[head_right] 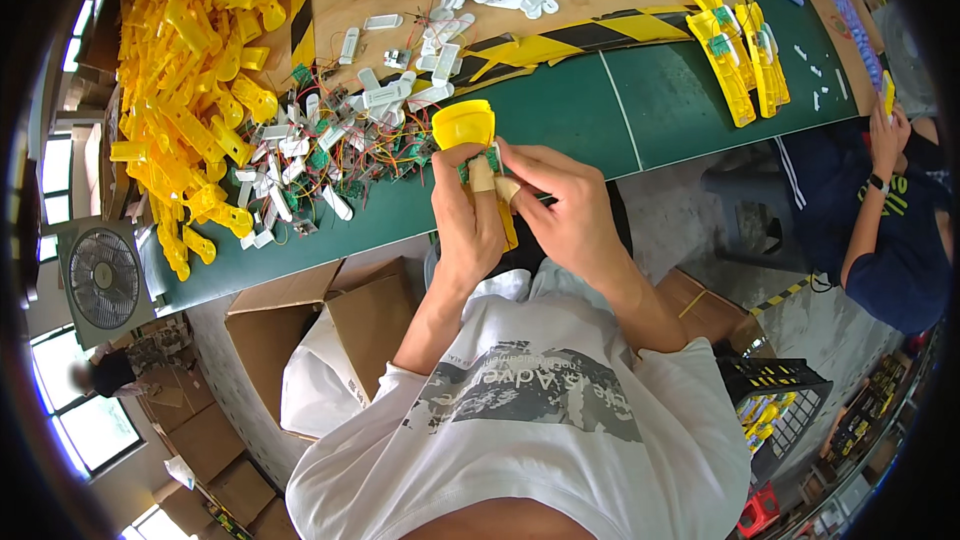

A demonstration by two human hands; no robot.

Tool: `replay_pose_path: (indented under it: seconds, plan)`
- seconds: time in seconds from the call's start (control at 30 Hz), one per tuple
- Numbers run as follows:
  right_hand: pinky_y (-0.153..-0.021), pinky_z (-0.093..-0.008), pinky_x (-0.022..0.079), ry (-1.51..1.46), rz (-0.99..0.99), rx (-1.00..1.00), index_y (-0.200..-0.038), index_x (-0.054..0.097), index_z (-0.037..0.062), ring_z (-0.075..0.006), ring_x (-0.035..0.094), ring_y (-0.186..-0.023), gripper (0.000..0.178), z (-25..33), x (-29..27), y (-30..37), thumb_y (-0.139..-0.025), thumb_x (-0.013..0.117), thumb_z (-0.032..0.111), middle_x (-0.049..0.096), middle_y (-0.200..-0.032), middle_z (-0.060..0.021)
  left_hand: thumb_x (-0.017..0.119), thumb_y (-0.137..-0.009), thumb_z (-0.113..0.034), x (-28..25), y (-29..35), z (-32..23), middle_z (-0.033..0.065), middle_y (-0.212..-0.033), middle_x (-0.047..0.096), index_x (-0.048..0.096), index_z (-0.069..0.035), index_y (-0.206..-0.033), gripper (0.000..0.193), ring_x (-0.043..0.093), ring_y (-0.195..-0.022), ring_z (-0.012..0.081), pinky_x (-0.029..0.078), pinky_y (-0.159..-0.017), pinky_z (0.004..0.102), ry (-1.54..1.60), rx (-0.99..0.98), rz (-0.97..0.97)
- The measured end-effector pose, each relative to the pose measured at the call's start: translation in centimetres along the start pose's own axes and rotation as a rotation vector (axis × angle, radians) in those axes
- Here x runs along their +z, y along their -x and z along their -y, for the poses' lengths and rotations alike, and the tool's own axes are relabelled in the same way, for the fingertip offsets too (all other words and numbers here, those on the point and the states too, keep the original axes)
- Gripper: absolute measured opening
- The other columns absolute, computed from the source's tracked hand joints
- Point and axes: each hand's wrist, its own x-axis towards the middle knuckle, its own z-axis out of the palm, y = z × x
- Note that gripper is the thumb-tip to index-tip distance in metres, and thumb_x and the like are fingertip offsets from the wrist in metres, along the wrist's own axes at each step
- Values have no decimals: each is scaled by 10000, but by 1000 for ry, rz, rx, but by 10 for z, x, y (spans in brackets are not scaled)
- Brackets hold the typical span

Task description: Assembling electronic components and pads into yellow flashlight housings.

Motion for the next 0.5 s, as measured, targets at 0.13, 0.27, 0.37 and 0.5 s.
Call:
replay_pose_path:
  seconds: [0.13, 0.27, 0.37, 0.5]
  plan:
    - [-780, -333, 559, 44, -27, -117, -1154, 652, -50, -329, 694, -905, 344, 7, -3, 1, -811, 656, -82, 685, -1081, -190, 434, -974, 34, -4, -1, -2, 145, -893, 590, 457, 27, -1143, 171, 575, -676, 162, 477, -597, 292, -108, 188, -31]
    - [-786, -337, 556, 98, -77, -183, -1154, 654, -49, -318, 698, -906, 343, -4, -8, 1, -812, 672, -57, 691, -1068, -188, 462, -965, 52, -2, -6, -7, 151, -908, 591, 468, 27, -1161, 197, 589, -597, 152, 477, -507, 280, -23, 132, 34]
    - [-742, -347, 549, 34, -43, -147, -1136, 656, -63, -320, 685, -846, 324, -5, -10, 5, -813, 672, -44, 692, -1049, -196, 454, -983, 35, -1, 0, 2, 137, -903, 590, 453, 28, -1168, 185, 598, -596, 142, 499, -507, 274, 184, 42, 73]
    - [-726, -394, 515, 243, -58, -224, -1185, 614, -87, -350, 624, -799, 364, 5, -10, 6, -838, 657, 14, 676, -1065, -209, 431, -1012, -12, -1, -10, -6, 144, -991, 584, 449, 17, -1159, 152, 606, -771, 154, 506, -653, 282, 86, 69, 97]
